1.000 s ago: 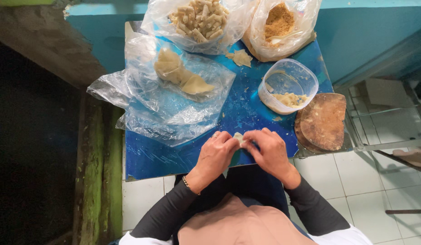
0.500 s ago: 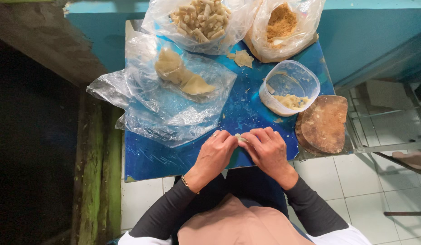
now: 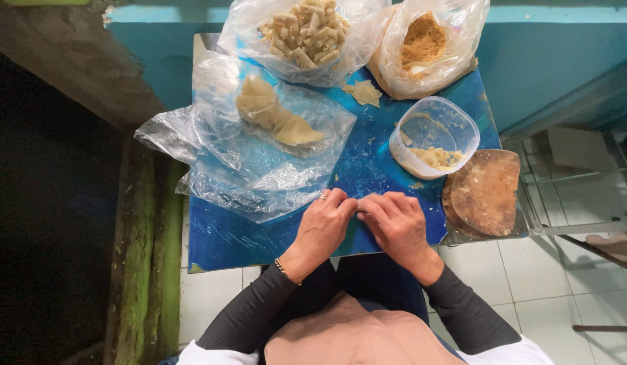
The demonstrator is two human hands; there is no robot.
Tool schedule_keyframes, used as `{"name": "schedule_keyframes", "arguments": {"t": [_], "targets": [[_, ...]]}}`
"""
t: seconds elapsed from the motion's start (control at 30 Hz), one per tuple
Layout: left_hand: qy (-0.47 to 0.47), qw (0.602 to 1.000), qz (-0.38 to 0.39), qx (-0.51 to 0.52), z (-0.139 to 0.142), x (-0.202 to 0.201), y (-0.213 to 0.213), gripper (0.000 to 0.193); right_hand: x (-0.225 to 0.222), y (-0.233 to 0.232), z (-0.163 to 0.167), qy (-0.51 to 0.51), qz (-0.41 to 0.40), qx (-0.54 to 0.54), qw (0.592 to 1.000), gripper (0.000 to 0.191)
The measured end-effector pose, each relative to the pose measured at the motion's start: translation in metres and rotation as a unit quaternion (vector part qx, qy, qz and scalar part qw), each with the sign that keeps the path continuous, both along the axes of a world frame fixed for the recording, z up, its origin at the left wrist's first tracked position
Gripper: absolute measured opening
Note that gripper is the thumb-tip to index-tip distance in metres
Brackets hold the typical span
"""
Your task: The person sits at a small blue table and wraps filled pastries. They place filling from a plastic container onto a square dough wrapper, fold the wrapper over the filling, pinch it closed, and place the finished piece into a plastic bag with other completed pieces, repeating the cycle.
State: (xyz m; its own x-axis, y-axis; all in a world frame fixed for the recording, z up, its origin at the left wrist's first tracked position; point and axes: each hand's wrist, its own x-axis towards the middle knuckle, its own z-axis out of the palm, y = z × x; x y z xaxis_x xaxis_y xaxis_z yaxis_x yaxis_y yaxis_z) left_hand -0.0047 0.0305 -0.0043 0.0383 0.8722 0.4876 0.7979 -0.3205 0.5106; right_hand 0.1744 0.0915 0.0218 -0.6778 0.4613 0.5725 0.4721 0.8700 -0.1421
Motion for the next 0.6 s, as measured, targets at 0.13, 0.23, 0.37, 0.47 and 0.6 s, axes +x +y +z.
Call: {"name": "schedule_keyframes", "arguments": {"t": [0.13,0.23,0.37,0.47,0.6], "targets": [[-0.058,0.998,0.002,0.010,-0.004,0.002,0.003,0.027,-0.002,0.002,0.004,-0.045,-0.002,0.008,0.999,0.036],[-0.038,0.998,0.038,-0.030,-0.004,0.006,0.007,0.011,-0.007,0.009,0.013,-0.056,0.014,-0.008,0.998,0.040],[-0.139,0.988,0.055,-0.027,0.000,0.009,0.008,0.008,-0.012,0.027,0.036,-0.067,0.050,-0.055,0.995,0.036],[-0.219,0.974,0.061,-0.017,0.006,0.008,0.003,0.013,-0.020,0.059,0.056,-0.046,0.079,-0.073,0.993,0.026],[-0.227,0.972,0.051,0.022,0.013,0.005,-0.004,0.015,-0.060,0.136,0.074,-0.001,0.049,0.017,0.999,0.019]]}}
